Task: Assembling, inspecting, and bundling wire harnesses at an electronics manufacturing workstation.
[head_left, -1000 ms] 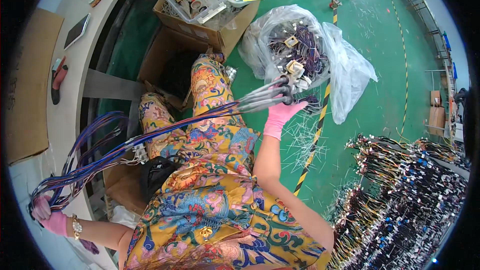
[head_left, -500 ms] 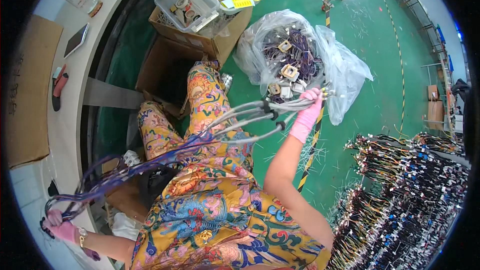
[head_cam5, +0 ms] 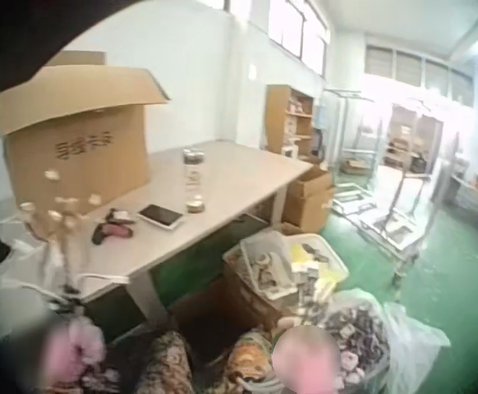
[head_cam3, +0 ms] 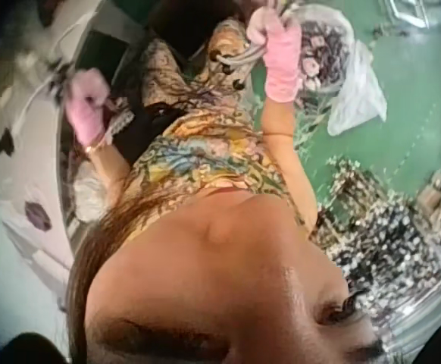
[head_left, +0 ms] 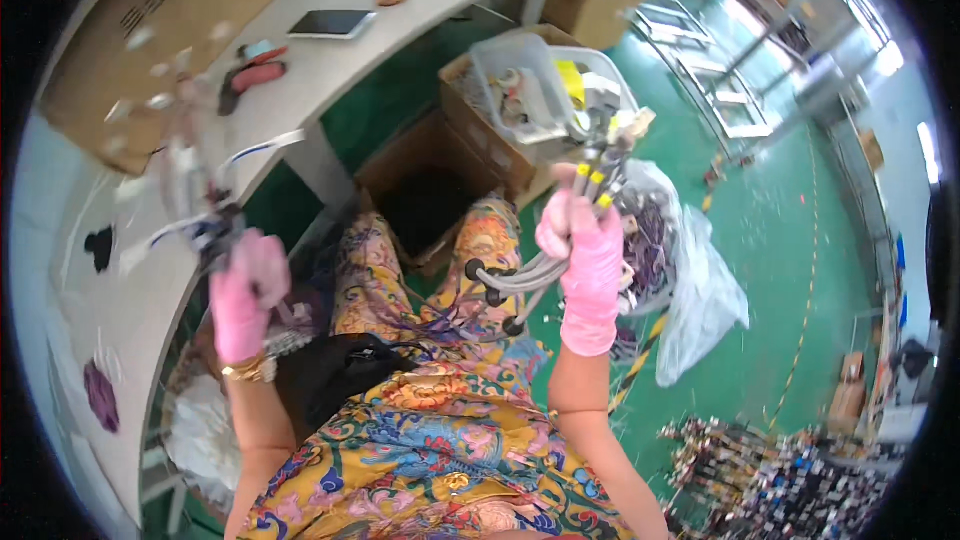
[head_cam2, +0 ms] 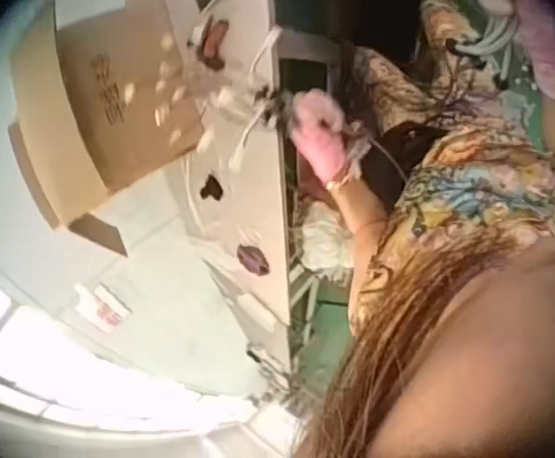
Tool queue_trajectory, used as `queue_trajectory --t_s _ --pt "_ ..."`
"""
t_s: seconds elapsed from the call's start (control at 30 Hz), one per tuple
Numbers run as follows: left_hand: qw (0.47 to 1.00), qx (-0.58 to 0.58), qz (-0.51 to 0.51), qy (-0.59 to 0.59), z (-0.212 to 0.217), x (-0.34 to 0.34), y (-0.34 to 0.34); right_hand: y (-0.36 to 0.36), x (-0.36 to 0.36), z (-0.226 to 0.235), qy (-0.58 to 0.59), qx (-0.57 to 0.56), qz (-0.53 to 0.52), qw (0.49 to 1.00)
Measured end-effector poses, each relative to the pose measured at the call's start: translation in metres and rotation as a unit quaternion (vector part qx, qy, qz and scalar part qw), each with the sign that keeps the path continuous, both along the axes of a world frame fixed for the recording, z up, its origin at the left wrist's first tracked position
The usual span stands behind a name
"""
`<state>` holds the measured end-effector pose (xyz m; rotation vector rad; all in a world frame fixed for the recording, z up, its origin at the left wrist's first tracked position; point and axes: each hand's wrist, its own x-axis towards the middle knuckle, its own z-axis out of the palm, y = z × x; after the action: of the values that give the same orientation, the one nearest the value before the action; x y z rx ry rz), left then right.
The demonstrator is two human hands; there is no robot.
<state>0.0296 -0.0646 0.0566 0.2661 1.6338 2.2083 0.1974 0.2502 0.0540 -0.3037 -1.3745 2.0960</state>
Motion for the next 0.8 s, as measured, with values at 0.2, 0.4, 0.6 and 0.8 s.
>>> queue_trajectory --t_s 0.2,0.4,0.6,0.8 --pt "0.989 0.053 -0.112 -0.079 0.001 0.015 0.049 -0.068 -0.046 0.007 -0.021 0.027 0.130 0.991" --pt "0.998 -0.009 -0.059 -0.037 0.020 0.019 0.065 -0.103 -0.064 0.011 -0.122 0.075 0.158 0.977" --pt "1.000 0.029 0.003 0.007 0.016 0.011 0.070 -0.123 -0.073 -0.004 -0.141 0.303 0.089 0.938" --pt "0.993 0.087 -0.055 -0.057 0.012 0.004 0.058 -0.126 -0.073 -0.008 -0.166 0.231 0.115 0.952"
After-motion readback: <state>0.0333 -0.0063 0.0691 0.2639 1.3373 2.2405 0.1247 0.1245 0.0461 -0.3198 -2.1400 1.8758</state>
